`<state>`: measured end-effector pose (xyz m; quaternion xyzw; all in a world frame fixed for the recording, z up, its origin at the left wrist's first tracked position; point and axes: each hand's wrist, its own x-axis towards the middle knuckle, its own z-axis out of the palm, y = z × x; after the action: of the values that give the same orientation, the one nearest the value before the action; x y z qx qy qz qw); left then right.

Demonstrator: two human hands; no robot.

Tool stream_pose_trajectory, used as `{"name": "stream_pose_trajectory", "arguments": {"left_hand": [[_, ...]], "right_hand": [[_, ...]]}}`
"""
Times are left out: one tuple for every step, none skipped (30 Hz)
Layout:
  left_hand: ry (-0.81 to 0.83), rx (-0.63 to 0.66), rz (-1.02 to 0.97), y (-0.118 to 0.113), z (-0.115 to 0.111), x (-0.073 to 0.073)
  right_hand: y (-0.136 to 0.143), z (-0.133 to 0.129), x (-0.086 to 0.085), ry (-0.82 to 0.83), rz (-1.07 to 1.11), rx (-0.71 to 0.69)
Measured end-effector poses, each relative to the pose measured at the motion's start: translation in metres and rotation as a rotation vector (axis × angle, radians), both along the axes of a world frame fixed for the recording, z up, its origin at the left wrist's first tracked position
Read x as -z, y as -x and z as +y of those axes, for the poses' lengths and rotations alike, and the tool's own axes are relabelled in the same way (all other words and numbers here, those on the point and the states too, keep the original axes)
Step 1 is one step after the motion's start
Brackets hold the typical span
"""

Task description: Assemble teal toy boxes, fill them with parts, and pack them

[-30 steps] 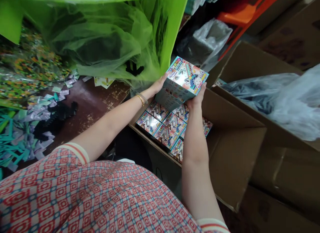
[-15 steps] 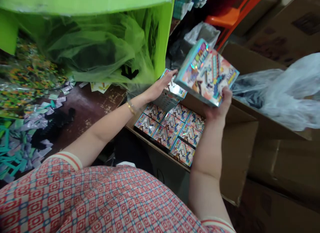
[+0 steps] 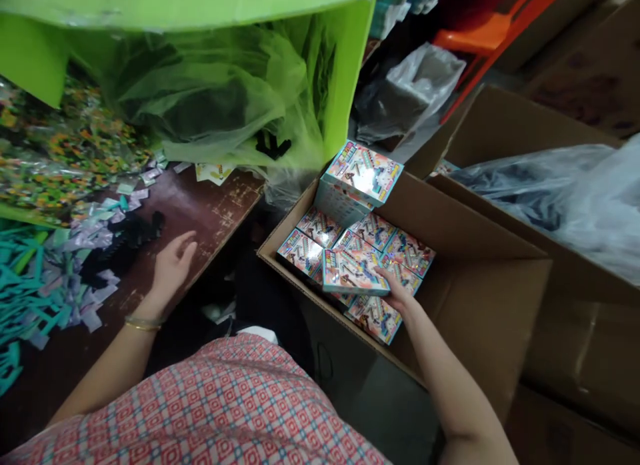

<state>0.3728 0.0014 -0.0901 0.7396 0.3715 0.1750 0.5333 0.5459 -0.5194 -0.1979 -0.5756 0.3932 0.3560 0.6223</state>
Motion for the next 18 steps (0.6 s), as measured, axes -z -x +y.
{"name": "stream_pose_trajectory", "arguments": {"left_hand": [[0.033, -0.023, -0.014, 0.010, -0.008, -0.001], [0.079, -0.024, -0.029, 0.017, -0.018, -0.004], [0.139, -0.001, -0.040, 0.023, -0.031, -0.008], [0.214, 0.046, -0.045, 0.026, -0.046, -0.012], [0.305, 0.113, -0.052, 0.027, -0.063, -0.016], [0.415, 0.190, -0.068, 0.026, -0.082, -0.019], [0.543, 0.266, -0.098, 0.024, -0.102, -0.020], [0.679, 0.326, -0.145, 0.021, -0.122, -0.020], [0.805, 0.352, -0.203, 0.018, -0.140, -0.019], [0.907, 0.335, -0.262, 0.013, -0.155, -0.017], [0.981, 0.280, -0.310, 0.009, -0.167, -0.016], [1.029, 0.197, -0.340, 0.005, -0.174, -0.015], [1.062, 0.102, -0.350, 0.002, -0.175, -0.014], [1.089, 0.012, -0.343, -0.001, -0.171, -0.015], [1.112, -0.062, -0.326, -0.001, -0.161, -0.017], [1.128, -0.120, -0.306, 0.001, -0.148, -0.019], [1.124, -0.169, -0.294, 0.006, -0.132, -0.022], [1.097, -0.216, -0.292, 0.012, -0.115, -0.025]], "right_hand": [[-0.004, 0.013, 0.001, -0.017, -0.011, -0.013], [-0.009, 0.024, -0.001, -0.036, -0.039, -0.025], [-0.014, 0.034, -0.005, -0.064, -0.084, -0.031], [-0.017, 0.043, -0.012, -0.099, -0.150, -0.030], [-0.018, 0.052, -0.021, -0.141, -0.233, -0.027], [-0.016, 0.062, -0.030, -0.186, -0.323, -0.022], [-0.009, 0.073, -0.041, -0.229, -0.408, -0.021], [0.003, 0.087, -0.051, -0.265, -0.480, -0.028], [0.018, 0.102, -0.060, -0.292, -0.539, -0.047], [0.036, 0.119, -0.069, -0.314, -0.592, -0.084], [0.055, 0.135, -0.078, -0.333, -0.648, -0.141], [0.071, 0.151, -0.085, -0.355, -0.713, -0.217], [0.084, 0.164, -0.092, -0.384, -0.787, -0.316], [0.088, 0.174, -0.098, -0.410, -0.869, -0.438], [0.084, 0.179, -0.104, -0.414, -0.960, -0.565], [0.070, 0.181, -0.109, -0.378, -1.059, -0.669], [0.045, 0.179, -0.112, -0.289, -1.161, -0.732], [0.013, 0.173, -0.113, -0.153, -1.254, -0.766]]}}
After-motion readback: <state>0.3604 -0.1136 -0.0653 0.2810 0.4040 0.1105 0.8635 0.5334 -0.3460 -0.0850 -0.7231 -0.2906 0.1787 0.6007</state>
